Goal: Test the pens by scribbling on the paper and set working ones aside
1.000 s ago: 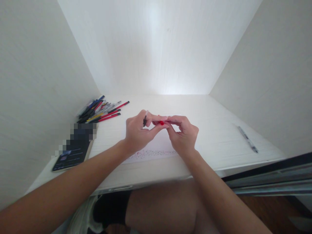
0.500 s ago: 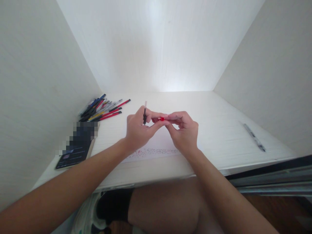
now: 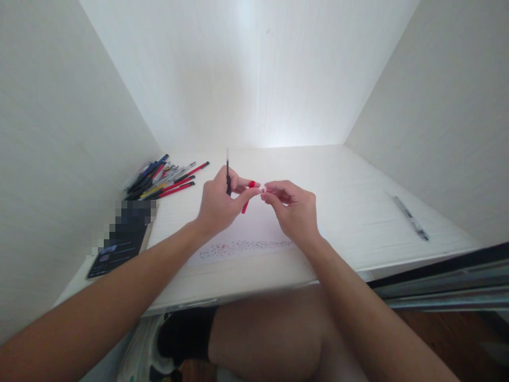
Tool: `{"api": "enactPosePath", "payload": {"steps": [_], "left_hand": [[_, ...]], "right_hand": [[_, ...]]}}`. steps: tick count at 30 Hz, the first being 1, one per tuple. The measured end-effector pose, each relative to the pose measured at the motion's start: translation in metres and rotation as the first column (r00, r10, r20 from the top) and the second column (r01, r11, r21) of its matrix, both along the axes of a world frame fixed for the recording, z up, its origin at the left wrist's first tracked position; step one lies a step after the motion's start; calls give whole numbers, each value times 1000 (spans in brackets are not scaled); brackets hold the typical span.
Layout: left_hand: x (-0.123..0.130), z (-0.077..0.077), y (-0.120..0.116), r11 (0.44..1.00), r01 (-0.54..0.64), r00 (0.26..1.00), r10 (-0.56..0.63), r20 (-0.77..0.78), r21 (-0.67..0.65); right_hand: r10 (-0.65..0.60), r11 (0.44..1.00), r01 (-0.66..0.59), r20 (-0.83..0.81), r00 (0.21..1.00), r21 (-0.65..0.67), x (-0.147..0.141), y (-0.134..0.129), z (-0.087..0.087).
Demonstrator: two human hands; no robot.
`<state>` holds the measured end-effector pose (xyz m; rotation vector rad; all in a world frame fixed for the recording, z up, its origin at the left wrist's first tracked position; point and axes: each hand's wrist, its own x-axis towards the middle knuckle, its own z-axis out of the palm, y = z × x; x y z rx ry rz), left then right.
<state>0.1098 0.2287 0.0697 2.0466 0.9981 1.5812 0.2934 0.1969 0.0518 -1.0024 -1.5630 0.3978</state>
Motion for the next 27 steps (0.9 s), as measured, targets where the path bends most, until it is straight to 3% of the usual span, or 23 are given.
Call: {"api": "enactPosePath", "payload": {"steps": [4, 10, 17, 21, 27], "left_hand": [[-3, 0, 2, 993, 53, 993, -63, -96, -105], [-8, -2, 6, 997, 48, 960, -62, -273, -59], [-9, 2, 5, 996, 37, 915, -65, -398, -79], [-8, 6, 2, 996, 12, 907, -49, -419, -90], [-7, 1, 5, 998, -10, 897, -21, -441, -66]], "right_hand": [[-42, 994, 26, 158, 987, 103, 9, 5, -1], [-83, 991, 34, 398, 913, 128, 14, 4, 2], [-123, 988, 48, 558, 821, 148, 13, 3, 1], [-146, 985, 59, 597, 789, 164, 11, 2, 3], [-88, 988, 7, 521, 849, 155, 8, -1, 3]]}}
